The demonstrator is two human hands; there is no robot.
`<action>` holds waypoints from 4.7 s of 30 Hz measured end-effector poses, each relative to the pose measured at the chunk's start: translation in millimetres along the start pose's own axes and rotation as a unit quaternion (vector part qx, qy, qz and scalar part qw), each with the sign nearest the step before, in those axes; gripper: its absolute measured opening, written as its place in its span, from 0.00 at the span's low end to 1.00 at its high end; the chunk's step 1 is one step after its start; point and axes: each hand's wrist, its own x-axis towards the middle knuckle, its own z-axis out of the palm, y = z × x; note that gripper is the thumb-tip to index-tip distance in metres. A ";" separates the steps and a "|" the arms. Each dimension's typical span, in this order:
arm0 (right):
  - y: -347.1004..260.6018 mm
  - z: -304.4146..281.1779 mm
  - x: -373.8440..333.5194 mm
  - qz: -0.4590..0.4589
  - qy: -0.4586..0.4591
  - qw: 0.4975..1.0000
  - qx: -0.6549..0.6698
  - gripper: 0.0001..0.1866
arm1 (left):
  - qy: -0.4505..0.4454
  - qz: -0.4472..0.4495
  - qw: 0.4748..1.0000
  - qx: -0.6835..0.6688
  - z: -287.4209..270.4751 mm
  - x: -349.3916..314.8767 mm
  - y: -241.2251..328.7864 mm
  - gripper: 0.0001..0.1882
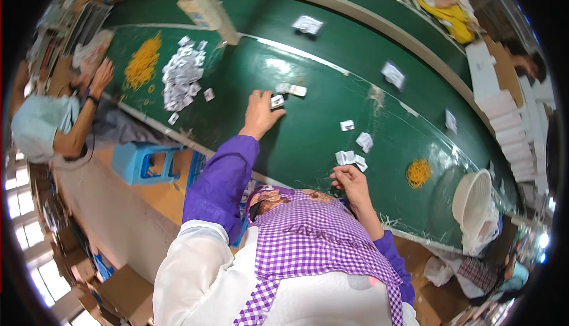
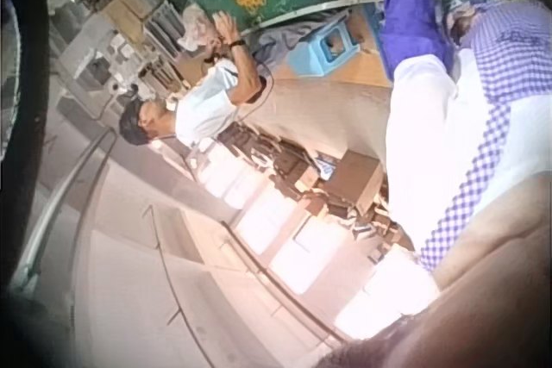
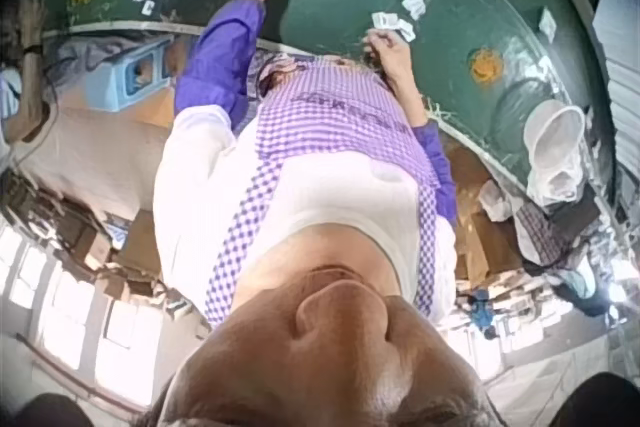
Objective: The person assembles small plastic components by hand, securing them with rubber bands on a factory production line.
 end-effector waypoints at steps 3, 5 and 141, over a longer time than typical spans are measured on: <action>-9.8 -1.6 -0.3 -0.001 0.021 1.000 0.008 0.11 | 0.010 0.039 0.998 -0.046 12.6 5.1 6.1 0.17; -14.4 2.0 6.5 -0.014 0.035 0.999 0.017 0.14 | -0.044 0.035 0.990 -0.128 5.9 -13.0 42.5 0.16; -19.6 -11.1 -36.2 0.027 0.071 0.933 0.351 0.10 | -0.224 -0.176 0.732 -0.619 -28.0 -93.9 137.2 0.10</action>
